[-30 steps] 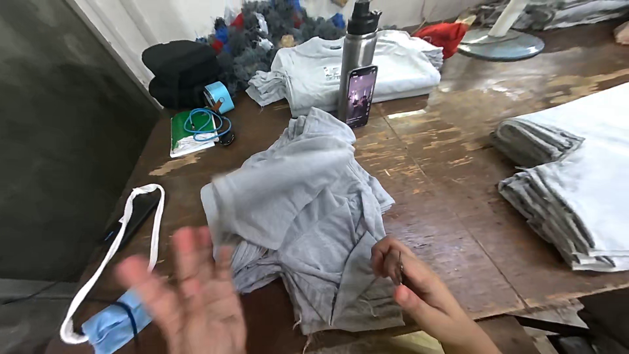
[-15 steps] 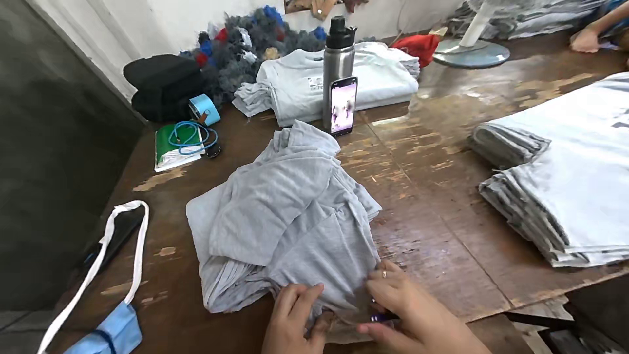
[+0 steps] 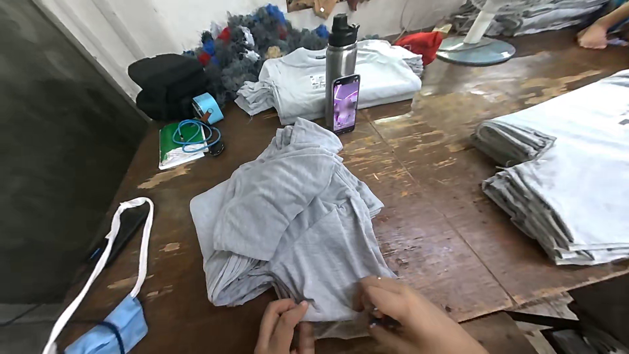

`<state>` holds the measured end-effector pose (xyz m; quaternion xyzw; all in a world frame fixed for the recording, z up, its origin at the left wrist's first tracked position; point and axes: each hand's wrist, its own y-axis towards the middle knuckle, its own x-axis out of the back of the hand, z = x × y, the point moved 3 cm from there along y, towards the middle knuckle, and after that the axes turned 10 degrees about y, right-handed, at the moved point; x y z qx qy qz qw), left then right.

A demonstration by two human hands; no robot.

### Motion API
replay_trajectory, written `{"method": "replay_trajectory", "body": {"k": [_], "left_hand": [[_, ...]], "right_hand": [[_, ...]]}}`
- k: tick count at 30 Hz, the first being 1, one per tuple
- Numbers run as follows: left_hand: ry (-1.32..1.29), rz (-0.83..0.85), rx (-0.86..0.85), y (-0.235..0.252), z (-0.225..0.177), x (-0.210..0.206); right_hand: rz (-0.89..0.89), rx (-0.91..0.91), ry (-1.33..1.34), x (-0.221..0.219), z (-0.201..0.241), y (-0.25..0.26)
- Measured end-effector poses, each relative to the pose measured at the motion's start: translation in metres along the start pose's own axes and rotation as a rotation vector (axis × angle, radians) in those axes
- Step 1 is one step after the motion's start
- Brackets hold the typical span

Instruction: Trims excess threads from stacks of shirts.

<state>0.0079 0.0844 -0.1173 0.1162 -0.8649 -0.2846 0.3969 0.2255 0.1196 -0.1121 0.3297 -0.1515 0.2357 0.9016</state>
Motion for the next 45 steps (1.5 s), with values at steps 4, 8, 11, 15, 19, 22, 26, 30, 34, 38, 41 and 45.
{"method": "replay_trajectory", "body": {"k": [4, 8, 11, 15, 19, 22, 26, 30, 34, 38, 41, 45], "left_hand": [[0.019, 0.076, 0.045, -0.001, -0.001, 0.001], [-0.046, 0.068, 0.108, 0.0, -0.005, -0.007], [-0.479, 0.046, 0.287, 0.001, -0.002, -0.008], [-1.027, 0.012, 0.481, -0.001, 0.007, -0.007], [-1.136, 0.015, 0.49, -0.008, 0.006, -0.005], [-1.14, 0.064, 0.44, -0.012, 0.005, -0.006], [-1.067, 0.036, 0.387, -0.017, -0.001, -0.01], [-0.924, -0.01, 0.331, -0.023, -0.004, -0.014], [-0.776, -0.032, 0.31, -0.029, -0.005, -0.017], [-0.61, -0.034, 0.225, -0.033, -0.005, -0.017], [-0.578, -0.049, 0.193, -0.03, -0.008, -0.014], [-0.497, -0.058, 0.147, -0.027, -0.008, -0.009]], "right_hand": [[-0.158, 0.067, 0.133, 0.022, 0.007, 0.005], [-0.368, 0.054, 0.049, 0.015, 0.001, 0.021], [-0.287, -0.034, 0.056, -0.014, -0.01, 0.028], [-0.128, -0.02, 0.098, -0.036, -0.017, 0.026], [-0.117, 0.11, 0.15, -0.035, -0.005, 0.028], [-0.11, 0.248, 0.107, -0.045, 0.005, 0.032], [-0.112, 0.342, -0.02, -0.05, 0.007, 0.033], [-0.152, 0.373, -0.031, -0.051, 0.005, 0.027], [-0.174, 0.38, -0.019, -0.05, 0.007, 0.023], [-0.177, 0.364, -0.014, -0.048, 0.015, 0.022], [-0.159, 0.374, 0.007, -0.048, 0.023, 0.02], [-0.111, 0.37, 0.069, -0.049, 0.034, 0.018]]}}
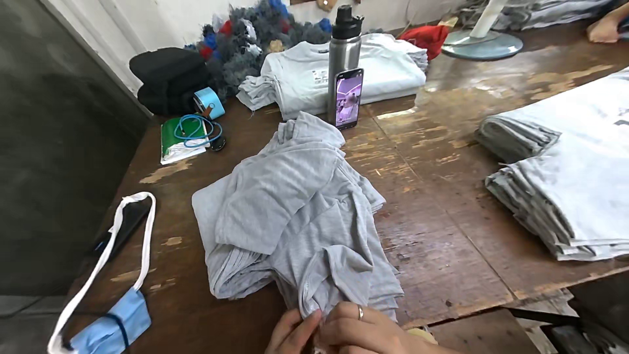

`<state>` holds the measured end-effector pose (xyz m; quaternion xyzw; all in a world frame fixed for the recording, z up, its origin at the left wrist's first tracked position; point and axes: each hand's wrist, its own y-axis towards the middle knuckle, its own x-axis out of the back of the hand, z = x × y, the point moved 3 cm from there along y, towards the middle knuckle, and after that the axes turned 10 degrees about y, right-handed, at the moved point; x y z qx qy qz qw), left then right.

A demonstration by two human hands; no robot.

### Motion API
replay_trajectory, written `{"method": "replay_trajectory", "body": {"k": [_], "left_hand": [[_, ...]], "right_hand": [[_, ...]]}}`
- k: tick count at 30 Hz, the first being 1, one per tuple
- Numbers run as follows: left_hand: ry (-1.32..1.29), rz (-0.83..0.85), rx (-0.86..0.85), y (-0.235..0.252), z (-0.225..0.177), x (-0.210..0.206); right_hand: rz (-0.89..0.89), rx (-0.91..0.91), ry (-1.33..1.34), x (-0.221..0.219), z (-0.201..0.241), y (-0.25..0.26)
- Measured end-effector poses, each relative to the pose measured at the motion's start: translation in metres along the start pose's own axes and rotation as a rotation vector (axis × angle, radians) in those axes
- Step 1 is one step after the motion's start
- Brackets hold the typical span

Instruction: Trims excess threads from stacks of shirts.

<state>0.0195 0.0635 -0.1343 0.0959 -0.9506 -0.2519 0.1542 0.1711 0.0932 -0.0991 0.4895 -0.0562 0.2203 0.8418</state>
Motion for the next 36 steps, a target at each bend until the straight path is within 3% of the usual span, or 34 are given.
{"method": "replay_trajectory", "body": {"k": [6, 9, 12, 21, 28, 36], "left_hand": [[-0.06, -0.015, 0.016, 0.002, 0.006, 0.002], [-0.146, -0.014, 0.095, 0.005, 0.004, 0.006], [-0.189, -0.036, 0.129, 0.008, 0.004, 0.009], [-0.369, -0.039, 0.248, 0.006, 0.003, 0.009], [-0.394, -0.003, 0.149, 0.003, 0.003, 0.011], [-0.271, 0.01, 0.087, 0.005, -0.001, 0.014]], "right_hand": [[-0.029, -0.144, 0.162, -0.005, 0.0, -0.002], [0.0, -0.347, 0.028, 0.003, -0.014, -0.009], [0.056, -0.422, -0.131, 0.006, -0.025, -0.02], [0.161, -0.444, -0.355, 0.011, -0.019, -0.027], [0.077, -0.403, -0.411, 0.006, -0.024, -0.028], [0.139, -0.389, -0.351, 0.002, -0.019, -0.015]]}}
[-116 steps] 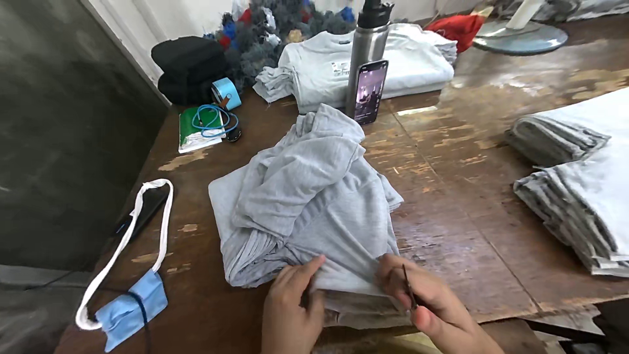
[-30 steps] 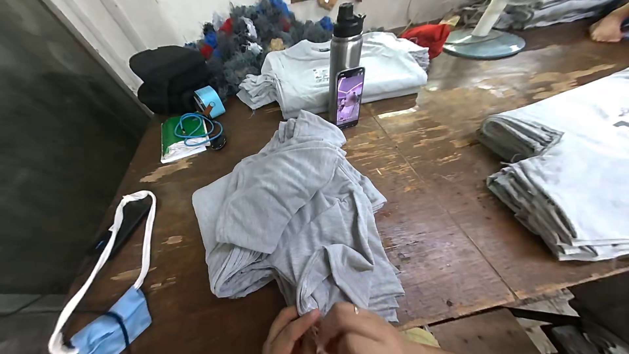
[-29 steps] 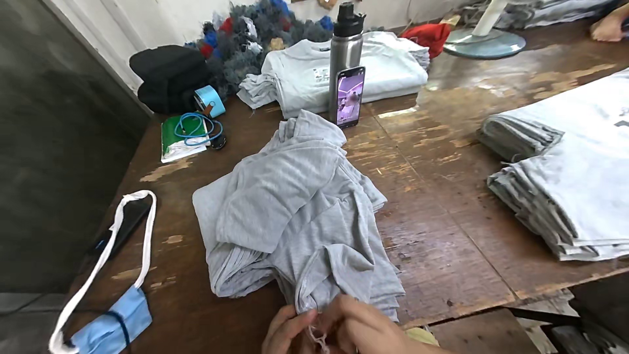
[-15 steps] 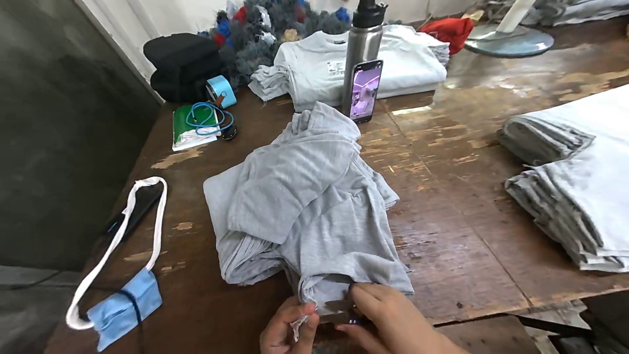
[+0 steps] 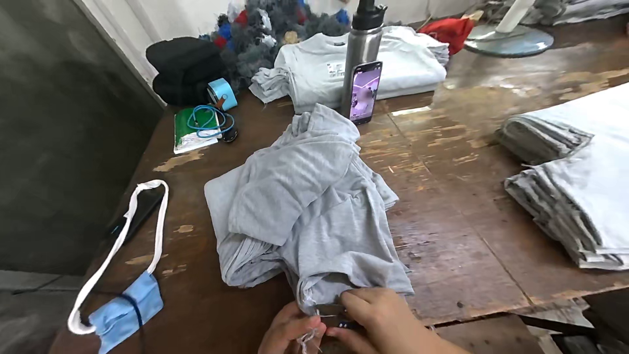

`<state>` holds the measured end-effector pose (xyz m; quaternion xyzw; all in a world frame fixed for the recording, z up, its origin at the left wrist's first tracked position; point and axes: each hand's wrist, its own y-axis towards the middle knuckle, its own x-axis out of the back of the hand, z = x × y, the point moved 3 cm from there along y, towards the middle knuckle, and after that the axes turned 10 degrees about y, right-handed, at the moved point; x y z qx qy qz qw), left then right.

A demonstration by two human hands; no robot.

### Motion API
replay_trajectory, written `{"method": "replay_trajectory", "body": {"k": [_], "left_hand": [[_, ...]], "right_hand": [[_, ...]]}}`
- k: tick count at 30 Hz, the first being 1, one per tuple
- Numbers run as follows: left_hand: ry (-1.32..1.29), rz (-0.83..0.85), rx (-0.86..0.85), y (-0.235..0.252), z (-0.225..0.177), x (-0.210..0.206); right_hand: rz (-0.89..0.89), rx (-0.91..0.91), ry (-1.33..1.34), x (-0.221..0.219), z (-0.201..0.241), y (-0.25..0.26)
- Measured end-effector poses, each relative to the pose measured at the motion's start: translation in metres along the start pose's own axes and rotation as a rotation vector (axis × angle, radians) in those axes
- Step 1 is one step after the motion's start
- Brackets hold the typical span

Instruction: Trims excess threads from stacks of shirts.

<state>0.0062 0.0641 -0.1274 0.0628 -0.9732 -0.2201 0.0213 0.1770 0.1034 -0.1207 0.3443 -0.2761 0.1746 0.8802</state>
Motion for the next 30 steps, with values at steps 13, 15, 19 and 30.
{"method": "replay_trajectory", "body": {"k": [13, 15, 19, 30], "left_hand": [[0.1, -0.017, 0.029, -0.0018, 0.0013, -0.0001], [0.068, -0.007, 0.023, -0.0012, -0.0008, 0.0005], [0.047, 0.008, 0.017, -0.0001, -0.0025, 0.0009], [-0.046, 0.014, 0.067, 0.0016, -0.0034, 0.0031]], "right_hand": [[0.036, -0.064, 0.002, -0.0048, 0.003, 0.0029], [0.021, -0.054, -0.004, -0.003, 0.0041, 0.0023], [0.032, -0.058, -0.027, -0.0029, 0.0043, 0.0015], [0.03, -0.069, -0.024, 0.0007, 0.0034, 0.0008]]}}
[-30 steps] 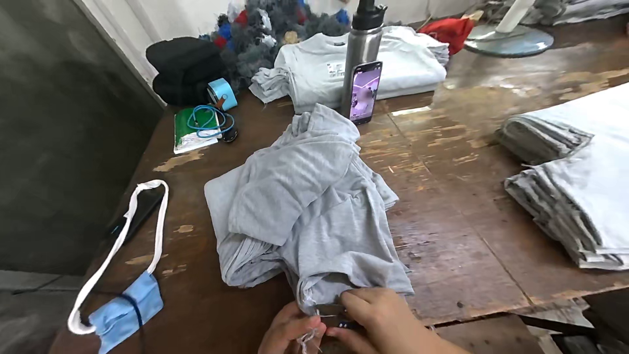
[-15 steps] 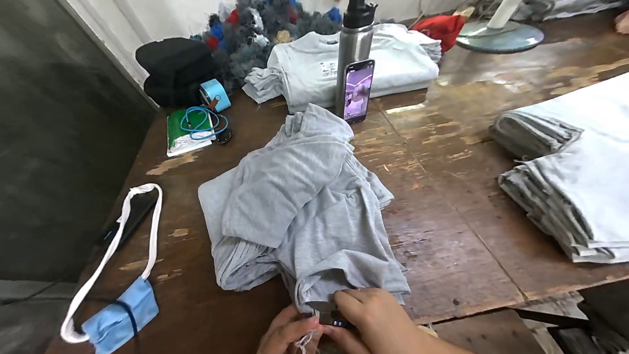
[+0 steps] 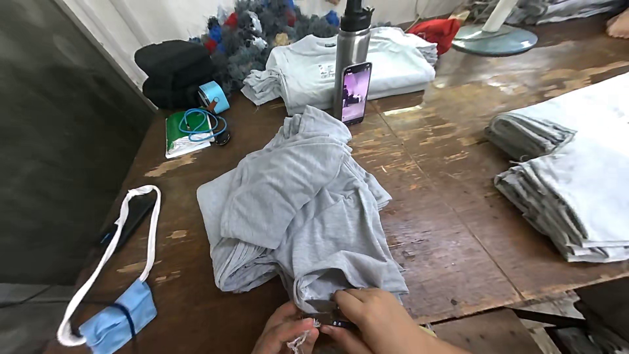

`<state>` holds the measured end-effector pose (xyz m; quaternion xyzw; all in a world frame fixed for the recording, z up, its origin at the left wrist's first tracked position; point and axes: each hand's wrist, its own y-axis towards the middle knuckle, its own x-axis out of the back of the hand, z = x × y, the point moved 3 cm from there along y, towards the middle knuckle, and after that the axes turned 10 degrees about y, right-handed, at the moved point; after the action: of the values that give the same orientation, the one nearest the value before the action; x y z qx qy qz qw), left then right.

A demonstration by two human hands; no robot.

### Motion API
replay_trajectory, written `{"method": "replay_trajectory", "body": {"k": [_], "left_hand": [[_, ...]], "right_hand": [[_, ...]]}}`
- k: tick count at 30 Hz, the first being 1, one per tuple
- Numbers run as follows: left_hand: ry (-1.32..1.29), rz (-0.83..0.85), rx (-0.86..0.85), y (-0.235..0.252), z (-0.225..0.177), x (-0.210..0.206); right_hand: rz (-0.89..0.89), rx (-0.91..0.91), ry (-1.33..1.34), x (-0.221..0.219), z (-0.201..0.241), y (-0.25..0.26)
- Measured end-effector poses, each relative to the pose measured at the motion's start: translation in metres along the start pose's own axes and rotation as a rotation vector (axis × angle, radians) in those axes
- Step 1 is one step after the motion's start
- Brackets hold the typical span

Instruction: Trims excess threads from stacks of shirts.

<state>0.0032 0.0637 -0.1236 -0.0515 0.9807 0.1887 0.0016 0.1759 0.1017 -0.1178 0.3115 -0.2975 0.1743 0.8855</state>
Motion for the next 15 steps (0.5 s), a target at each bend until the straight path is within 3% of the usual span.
{"method": "replay_trajectory", "body": {"k": [7, 12, 15], "left_hand": [[0.087, -0.014, -0.005, -0.001, -0.003, -0.003], [0.08, -0.087, 0.03, 0.004, 0.004, -0.005], [0.054, -0.093, 0.029, 0.004, 0.002, -0.003]], "right_hand": [[-0.024, 0.032, 0.036, 0.001, 0.0, 0.011], [-0.232, 0.028, 0.006, 0.015, -0.007, 0.024], [-0.267, -0.025, -0.031, 0.014, -0.024, 0.031]]}}
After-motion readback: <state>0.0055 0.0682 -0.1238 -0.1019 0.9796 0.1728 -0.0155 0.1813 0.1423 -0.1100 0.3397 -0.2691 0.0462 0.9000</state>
